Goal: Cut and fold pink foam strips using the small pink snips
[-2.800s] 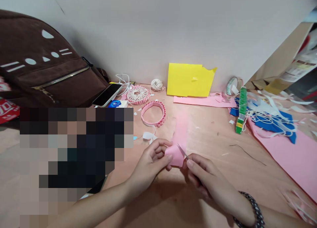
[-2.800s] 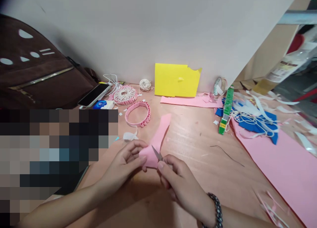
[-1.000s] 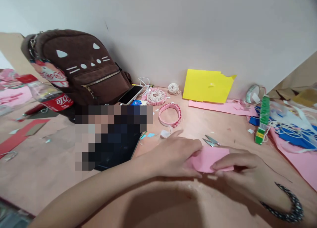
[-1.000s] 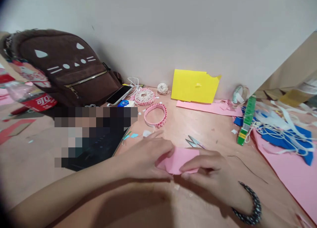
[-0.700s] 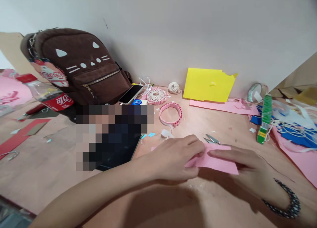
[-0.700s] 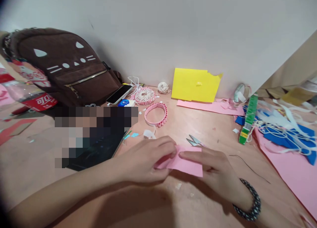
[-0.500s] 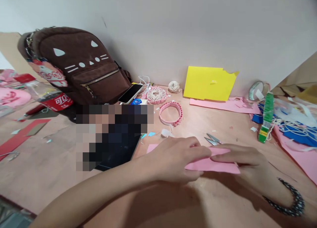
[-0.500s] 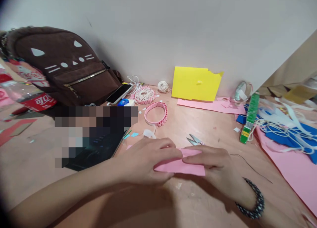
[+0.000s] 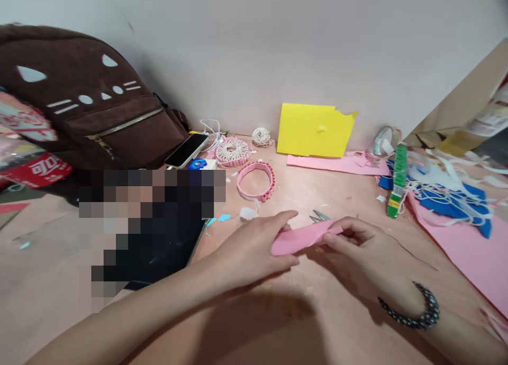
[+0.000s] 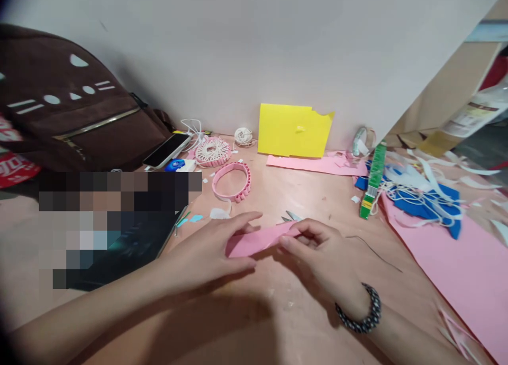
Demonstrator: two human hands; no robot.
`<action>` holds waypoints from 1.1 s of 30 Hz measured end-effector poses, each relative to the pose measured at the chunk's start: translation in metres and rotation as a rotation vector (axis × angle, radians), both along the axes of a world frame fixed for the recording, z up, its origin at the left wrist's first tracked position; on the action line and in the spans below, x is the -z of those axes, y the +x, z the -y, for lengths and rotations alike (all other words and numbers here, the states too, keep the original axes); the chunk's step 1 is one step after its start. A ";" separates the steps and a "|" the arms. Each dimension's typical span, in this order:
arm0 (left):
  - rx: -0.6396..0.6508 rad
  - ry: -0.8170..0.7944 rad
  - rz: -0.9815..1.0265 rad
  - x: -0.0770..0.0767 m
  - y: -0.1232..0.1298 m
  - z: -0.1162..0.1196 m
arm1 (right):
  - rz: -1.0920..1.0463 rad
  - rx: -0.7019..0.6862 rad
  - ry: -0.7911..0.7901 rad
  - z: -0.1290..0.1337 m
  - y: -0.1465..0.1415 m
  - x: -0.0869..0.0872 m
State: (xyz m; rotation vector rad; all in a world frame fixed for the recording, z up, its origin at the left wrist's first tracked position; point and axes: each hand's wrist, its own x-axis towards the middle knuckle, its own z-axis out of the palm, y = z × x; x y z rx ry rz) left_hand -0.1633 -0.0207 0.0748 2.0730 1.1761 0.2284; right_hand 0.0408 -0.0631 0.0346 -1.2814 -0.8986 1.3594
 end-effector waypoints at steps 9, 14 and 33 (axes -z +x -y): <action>-0.015 -0.203 0.105 -0.004 0.005 -0.006 | -0.161 0.111 0.032 -0.005 0.003 -0.004; -0.006 -0.292 0.135 -0.006 0.007 -0.005 | -0.186 0.086 -0.066 -0.006 0.005 -0.005; -0.006 -0.575 0.188 0.006 0.007 -0.006 | 0.022 0.035 -0.029 -0.006 0.010 -0.016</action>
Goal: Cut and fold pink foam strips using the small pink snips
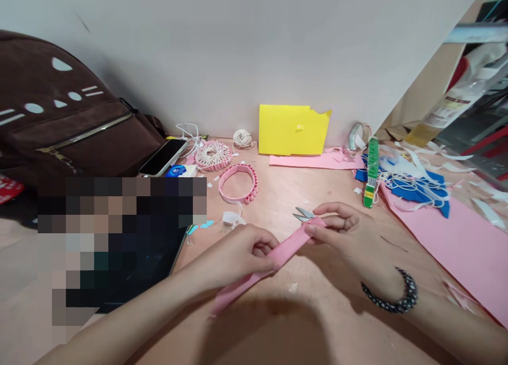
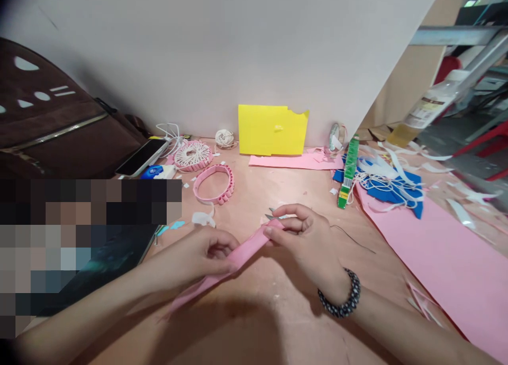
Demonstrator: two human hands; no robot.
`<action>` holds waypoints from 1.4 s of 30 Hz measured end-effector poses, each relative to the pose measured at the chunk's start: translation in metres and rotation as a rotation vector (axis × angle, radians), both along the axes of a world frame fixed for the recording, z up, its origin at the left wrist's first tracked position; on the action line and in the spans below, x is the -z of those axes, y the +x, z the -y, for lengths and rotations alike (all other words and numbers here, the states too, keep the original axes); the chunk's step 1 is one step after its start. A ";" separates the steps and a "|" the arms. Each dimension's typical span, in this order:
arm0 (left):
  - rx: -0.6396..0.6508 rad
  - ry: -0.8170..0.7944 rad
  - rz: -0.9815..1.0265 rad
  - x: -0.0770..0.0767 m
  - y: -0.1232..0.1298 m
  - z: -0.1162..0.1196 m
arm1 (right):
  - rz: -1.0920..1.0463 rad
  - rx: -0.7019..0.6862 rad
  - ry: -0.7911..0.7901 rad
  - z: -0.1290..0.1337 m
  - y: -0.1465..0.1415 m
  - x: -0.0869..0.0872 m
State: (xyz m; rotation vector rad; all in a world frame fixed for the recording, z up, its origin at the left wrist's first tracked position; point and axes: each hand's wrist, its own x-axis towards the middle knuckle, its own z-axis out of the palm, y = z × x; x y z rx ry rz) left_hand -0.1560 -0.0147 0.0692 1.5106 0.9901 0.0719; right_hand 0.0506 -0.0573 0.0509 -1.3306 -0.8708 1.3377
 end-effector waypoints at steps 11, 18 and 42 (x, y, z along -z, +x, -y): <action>-0.194 -0.216 0.288 0.001 0.017 0.030 | -0.008 -0.249 0.149 0.020 -0.009 0.025; -0.289 -0.238 0.339 0.019 0.025 0.049 | 0.178 -0.449 0.094 0.038 -0.026 0.033; -0.352 -0.478 0.407 0.025 0.019 0.035 | -0.044 -0.034 0.095 -0.026 0.032 0.001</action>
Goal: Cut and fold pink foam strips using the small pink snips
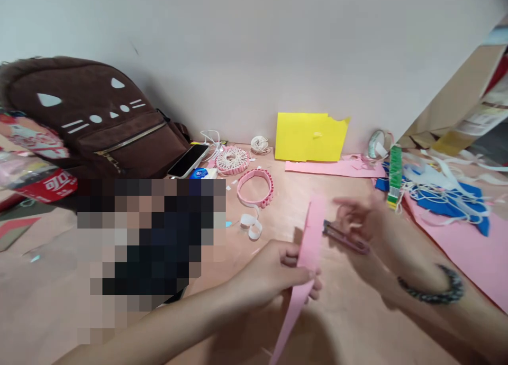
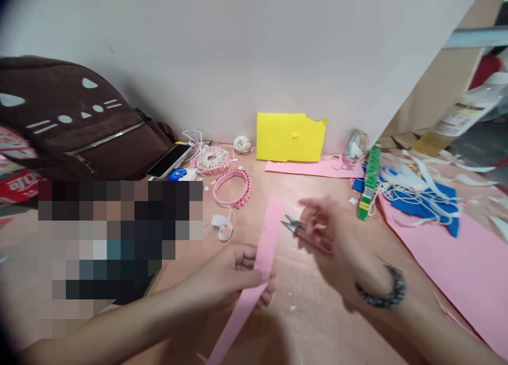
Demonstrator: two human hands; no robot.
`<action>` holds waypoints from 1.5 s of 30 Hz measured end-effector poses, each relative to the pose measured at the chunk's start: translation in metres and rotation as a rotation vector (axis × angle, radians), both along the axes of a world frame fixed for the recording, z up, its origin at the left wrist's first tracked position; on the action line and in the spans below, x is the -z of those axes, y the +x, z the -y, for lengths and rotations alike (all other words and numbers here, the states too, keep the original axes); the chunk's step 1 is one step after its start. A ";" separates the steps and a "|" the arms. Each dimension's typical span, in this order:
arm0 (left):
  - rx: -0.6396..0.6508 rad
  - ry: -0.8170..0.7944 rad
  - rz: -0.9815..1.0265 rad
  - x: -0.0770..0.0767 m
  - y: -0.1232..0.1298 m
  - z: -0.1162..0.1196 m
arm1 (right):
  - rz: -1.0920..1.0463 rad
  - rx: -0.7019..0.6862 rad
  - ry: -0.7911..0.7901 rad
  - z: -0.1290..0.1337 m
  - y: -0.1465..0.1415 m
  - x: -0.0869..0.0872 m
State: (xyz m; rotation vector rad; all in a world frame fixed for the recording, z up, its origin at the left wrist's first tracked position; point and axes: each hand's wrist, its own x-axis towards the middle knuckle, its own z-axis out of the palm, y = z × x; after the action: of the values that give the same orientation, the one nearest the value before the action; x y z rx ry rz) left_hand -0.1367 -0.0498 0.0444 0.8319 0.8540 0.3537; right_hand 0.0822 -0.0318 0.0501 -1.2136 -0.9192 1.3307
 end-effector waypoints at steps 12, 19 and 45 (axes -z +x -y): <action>0.035 0.035 -0.077 0.005 0.000 -0.005 | 0.382 -0.296 -0.127 0.026 -0.031 0.006; 0.064 0.025 -0.112 0.005 -0.002 -0.007 | 0.298 -0.213 -0.133 0.026 -0.033 0.014; 0.077 -0.039 -0.110 0.007 0.002 0.001 | 0.462 -0.125 -0.099 0.000 0.004 -0.003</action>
State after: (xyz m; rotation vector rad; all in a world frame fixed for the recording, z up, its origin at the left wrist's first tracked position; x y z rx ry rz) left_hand -0.1346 -0.0505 0.0370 0.8517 0.9260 0.2247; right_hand 0.0863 -0.0316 0.0535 -1.6009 -1.2827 1.2241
